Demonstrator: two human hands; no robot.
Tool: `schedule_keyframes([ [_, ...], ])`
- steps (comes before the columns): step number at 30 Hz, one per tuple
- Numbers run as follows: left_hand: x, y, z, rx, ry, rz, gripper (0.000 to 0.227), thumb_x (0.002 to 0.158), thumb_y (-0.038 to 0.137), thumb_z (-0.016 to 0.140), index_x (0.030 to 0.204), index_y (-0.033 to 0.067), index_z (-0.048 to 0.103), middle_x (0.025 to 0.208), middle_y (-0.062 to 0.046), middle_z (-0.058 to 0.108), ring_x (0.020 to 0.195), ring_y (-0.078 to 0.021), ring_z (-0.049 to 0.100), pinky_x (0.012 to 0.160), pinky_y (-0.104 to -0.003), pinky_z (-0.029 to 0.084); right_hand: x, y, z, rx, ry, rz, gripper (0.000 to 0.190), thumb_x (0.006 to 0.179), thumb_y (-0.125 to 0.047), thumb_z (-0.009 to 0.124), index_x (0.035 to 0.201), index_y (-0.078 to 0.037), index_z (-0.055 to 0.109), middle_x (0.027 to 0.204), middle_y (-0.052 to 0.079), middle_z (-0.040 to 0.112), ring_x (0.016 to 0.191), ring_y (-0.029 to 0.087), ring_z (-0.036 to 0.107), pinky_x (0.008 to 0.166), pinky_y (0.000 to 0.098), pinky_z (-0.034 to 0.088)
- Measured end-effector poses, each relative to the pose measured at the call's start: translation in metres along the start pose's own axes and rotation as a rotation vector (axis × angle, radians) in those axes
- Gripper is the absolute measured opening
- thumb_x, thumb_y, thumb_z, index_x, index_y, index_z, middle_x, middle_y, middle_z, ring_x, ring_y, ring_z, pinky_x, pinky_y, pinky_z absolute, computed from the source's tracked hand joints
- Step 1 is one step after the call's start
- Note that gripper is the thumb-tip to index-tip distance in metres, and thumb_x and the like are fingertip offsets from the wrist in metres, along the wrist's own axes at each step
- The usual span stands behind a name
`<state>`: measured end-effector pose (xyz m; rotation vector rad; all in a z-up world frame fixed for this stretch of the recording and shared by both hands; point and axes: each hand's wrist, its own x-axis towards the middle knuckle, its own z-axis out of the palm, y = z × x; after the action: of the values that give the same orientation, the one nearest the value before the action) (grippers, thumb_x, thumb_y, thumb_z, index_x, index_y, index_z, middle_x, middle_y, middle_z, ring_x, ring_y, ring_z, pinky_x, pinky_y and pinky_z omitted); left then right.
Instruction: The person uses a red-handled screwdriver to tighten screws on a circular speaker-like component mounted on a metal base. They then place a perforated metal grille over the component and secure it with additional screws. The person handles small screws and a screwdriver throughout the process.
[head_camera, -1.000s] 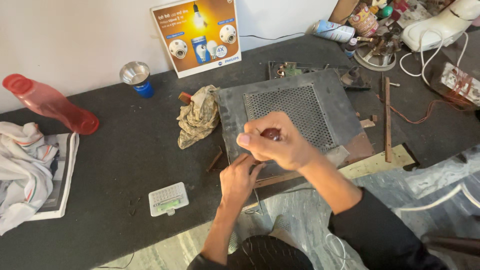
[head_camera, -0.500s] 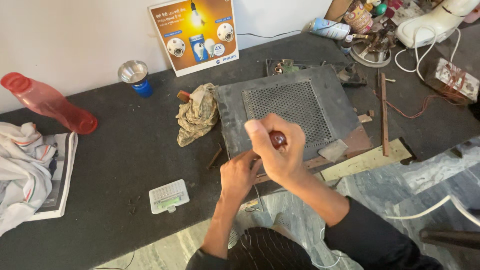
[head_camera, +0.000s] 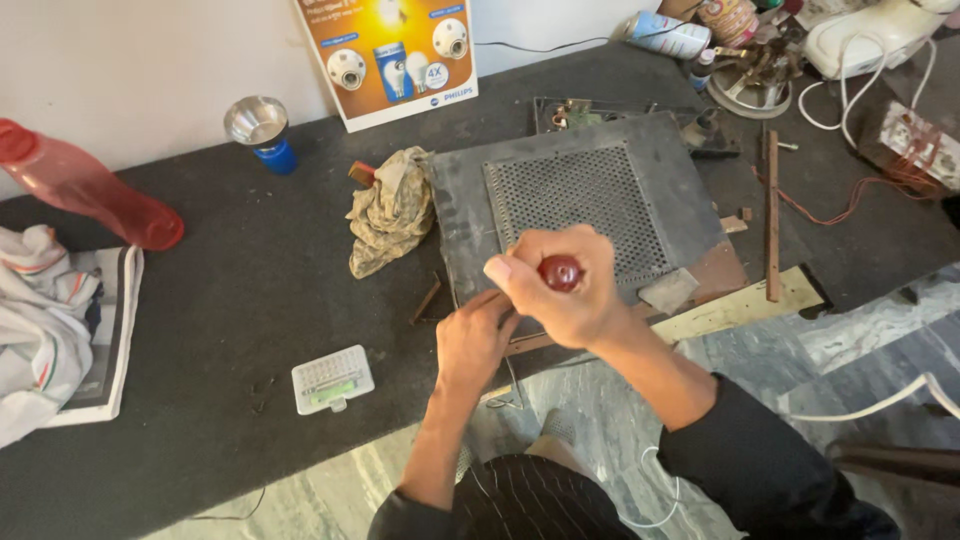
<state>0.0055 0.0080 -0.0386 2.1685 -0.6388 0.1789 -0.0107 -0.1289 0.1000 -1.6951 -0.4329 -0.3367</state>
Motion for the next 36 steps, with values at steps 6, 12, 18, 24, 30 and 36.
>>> schedule_keyframes([
  [6,0.002,0.007,-0.005,-0.062,0.011,0.001,0.022,0.085,0.030,0.077,0.102,0.0161,0.074,0.096,-0.004,0.074,0.080,-0.0300,0.072,0.065,-0.041,0.056,-0.014,0.003,0.014,0.003,0.406,-0.025,0.028,0.101,-0.006,0.066,0.074,-0.005,0.056,0.062,-0.004,0.056,0.055,0.002,0.050,0.048,0.0258,0.037],
  [12,0.004,0.011,-0.006,-0.002,0.043,0.045,0.017,0.089,0.027,0.074,0.102,0.0166,0.073,0.093,-0.003,0.074,0.077,-0.0289,0.072,0.063,-0.042,0.055,-0.016,-0.009,0.012,-0.037,0.268,-0.010,0.027,0.103,-0.009,0.067,0.079,-0.006,0.056,0.071,-0.003,0.057,0.063,0.003,0.046,0.055,0.0260,0.037],
  [18,0.008,0.009,-0.006,0.030,0.003,0.013,0.016,0.090,0.029,0.073,0.099,0.0165,0.073,0.088,-0.003,0.074,0.076,-0.0286,0.072,0.061,-0.042,0.054,0.016,-0.012,-0.018,0.382,-0.187,0.249,0.036,0.105,-0.011,0.066,0.072,-0.005,0.054,0.063,-0.004,0.050,0.054,0.002,0.039,0.049,0.0239,0.029],
  [24,0.005,0.005,-0.004,0.011,0.003,0.032,0.017,0.091,0.030,0.073,0.101,0.0167,0.075,0.092,-0.004,0.076,0.078,-0.0286,0.073,0.063,-0.042,0.055,0.000,-0.001,0.004,0.148,0.130,-0.012,0.036,0.106,-0.010,0.062,0.072,-0.006,0.050,0.061,-0.003,0.050,0.054,0.001,0.040,0.047,0.0245,0.030],
  [30,-0.001,-0.005,-0.005,-0.190,0.058,0.033,0.028,0.093,0.018,0.066,0.120,0.0141,0.073,0.106,-0.005,0.077,0.094,-0.0279,0.074,0.078,-0.039,0.058,-0.013,0.002,0.009,0.092,0.292,-0.095,0.036,0.106,-0.011,0.061,0.073,-0.006,0.049,0.060,-0.003,0.052,0.052,0.003,0.041,0.046,0.0247,0.032],
  [36,-0.009,-0.002,0.003,-0.011,-0.002,-0.156,0.030,0.082,0.026,0.079,0.109,0.0133,0.074,0.098,-0.004,0.075,0.088,-0.0290,0.073,0.070,-0.041,0.056,-0.017,0.003,0.012,0.261,0.329,0.004,0.032,0.107,-0.010,0.062,0.077,-0.005,0.051,0.063,-0.003,0.049,0.054,0.003,0.038,0.048,0.0235,0.031],
])
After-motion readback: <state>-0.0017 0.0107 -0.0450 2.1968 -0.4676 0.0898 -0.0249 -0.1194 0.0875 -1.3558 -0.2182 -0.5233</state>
